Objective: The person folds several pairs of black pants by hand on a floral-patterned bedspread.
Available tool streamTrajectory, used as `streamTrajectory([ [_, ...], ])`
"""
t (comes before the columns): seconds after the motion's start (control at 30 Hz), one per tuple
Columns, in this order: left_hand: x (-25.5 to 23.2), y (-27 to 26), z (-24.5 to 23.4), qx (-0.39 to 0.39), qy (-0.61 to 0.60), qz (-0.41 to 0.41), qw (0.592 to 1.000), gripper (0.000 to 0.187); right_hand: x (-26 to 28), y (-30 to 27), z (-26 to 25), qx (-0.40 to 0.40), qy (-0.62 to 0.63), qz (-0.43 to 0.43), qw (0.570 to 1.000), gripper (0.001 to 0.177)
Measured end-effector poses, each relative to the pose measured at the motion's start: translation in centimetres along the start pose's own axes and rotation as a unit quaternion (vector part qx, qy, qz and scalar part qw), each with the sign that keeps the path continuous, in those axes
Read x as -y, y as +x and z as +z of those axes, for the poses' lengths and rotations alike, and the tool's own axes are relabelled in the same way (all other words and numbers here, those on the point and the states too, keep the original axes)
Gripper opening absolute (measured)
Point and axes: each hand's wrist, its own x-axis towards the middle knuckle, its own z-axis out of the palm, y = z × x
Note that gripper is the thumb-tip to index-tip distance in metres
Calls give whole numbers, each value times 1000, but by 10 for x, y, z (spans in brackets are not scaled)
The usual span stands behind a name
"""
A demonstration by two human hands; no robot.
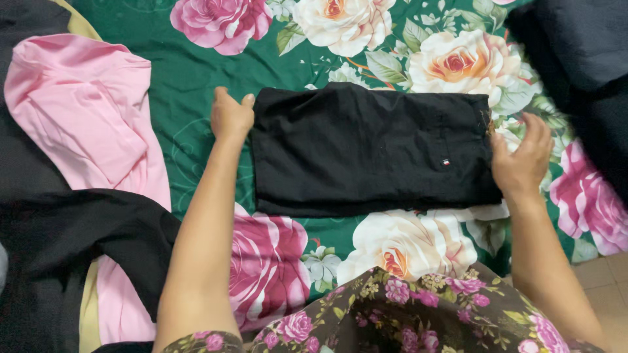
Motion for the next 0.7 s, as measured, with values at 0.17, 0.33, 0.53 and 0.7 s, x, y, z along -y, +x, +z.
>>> streamTrajectory([
  [0.17,5,-78,0,-2,114,380,918,73,52,-32,11,124,-33,-137,982,77],
  [0.33,43,-125,2,117,232,394,882,77,44,-42,20,156,-69,-141,975,72],
  [0.53,32,-156,5,151,141,459,864,85,80,-47,-9,135,-93,-221,961,71],
  [0.7,41,-175,9,181,140,583,780,57,125,-60,-8,236,20,-377,895,67],
])
